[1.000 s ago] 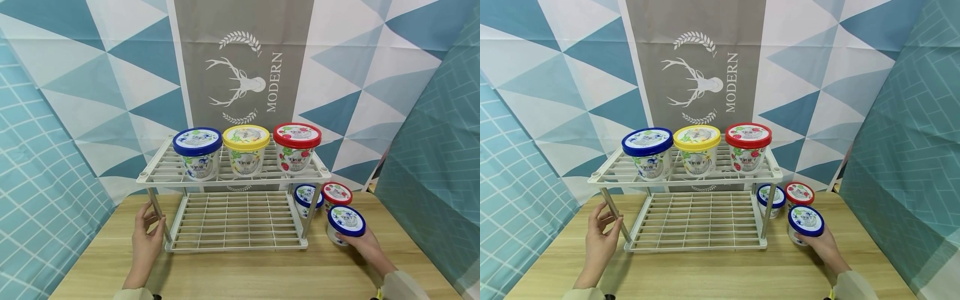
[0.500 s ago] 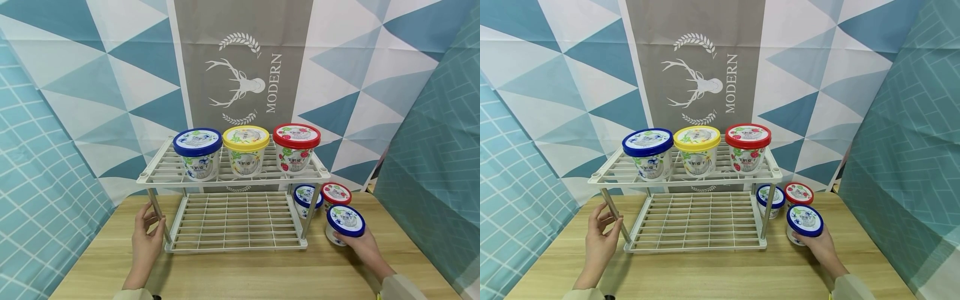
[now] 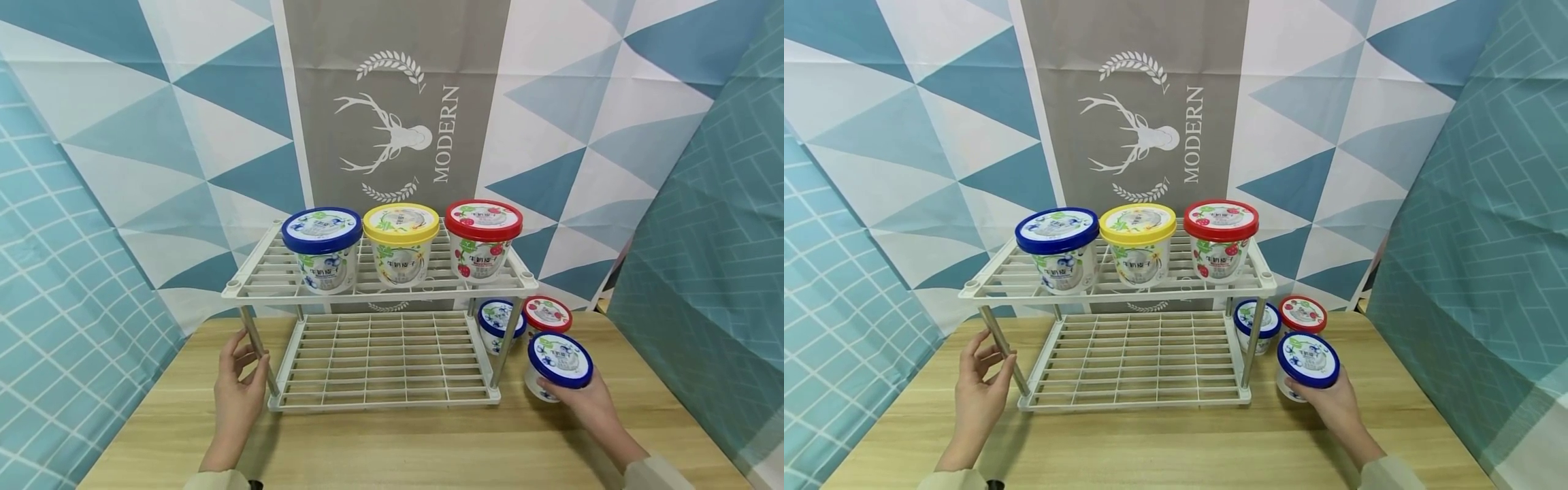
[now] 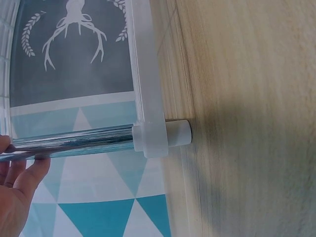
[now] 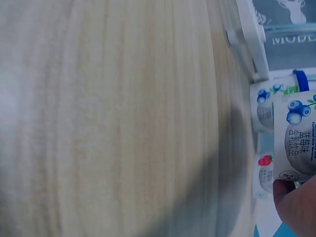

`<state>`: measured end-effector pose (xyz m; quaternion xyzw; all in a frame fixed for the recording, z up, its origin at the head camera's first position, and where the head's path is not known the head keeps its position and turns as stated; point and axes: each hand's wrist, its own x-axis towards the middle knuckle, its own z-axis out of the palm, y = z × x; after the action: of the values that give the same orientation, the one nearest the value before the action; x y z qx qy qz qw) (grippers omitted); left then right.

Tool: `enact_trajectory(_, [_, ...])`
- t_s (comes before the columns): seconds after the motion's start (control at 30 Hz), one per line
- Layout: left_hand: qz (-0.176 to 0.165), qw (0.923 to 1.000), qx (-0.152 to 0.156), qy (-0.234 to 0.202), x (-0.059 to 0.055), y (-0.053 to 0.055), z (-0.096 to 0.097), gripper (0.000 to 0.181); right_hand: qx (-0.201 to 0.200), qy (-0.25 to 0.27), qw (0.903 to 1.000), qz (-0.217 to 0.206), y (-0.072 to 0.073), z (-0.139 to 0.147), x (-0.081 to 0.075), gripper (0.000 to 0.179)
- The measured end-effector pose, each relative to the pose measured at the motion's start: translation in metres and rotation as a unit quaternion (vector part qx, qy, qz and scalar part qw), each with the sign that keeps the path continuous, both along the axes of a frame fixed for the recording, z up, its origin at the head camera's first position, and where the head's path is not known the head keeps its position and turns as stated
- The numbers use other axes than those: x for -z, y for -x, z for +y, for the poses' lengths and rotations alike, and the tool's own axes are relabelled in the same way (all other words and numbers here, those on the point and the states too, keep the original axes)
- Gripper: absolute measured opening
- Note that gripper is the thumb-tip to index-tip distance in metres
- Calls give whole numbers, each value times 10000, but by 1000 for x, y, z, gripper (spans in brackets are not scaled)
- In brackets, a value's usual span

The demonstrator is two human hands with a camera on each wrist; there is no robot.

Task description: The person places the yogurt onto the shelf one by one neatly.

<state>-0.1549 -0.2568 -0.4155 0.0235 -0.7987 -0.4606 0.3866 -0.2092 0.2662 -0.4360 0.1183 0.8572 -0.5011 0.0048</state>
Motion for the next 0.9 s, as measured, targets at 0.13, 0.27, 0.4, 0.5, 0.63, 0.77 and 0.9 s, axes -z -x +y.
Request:
enact_trajectory(0.13, [-39,10000,29,-30,-1,0,0,65,-22,-128,9999,-24,-7,-4,-3,121])
enact_trajectory(0.27, [-73,9999,67,-53,-2,-1,0,65,-5,-221,9997,-90,-13,-7,-5,123])
enact_trajectory(0.4, [-96,9999,103,-60,-2,-1,1,65,-62,-275,9996,-42,-20,-11,-4,121])
enact_trajectory(0.5, [-98,9999,107,-51,-2,-1,1,65,-161,-315,9993,108,-25,-13,-3,117])
enact_trajectory(0.63, [-90,9999,93,-24,-2,0,1,65,-219,-262,9992,219,-31,-16,-4,116])
enact_trajectory(0.77, [-45,10000,40,8,-1,0,1,65,-107,-205,9995,216,-37,-21,-6,117])
enact_trajectory(0.9, [-22,10000,19,29,-1,1,0,66,-26,-193,9995,241,-44,-28,-8,117])
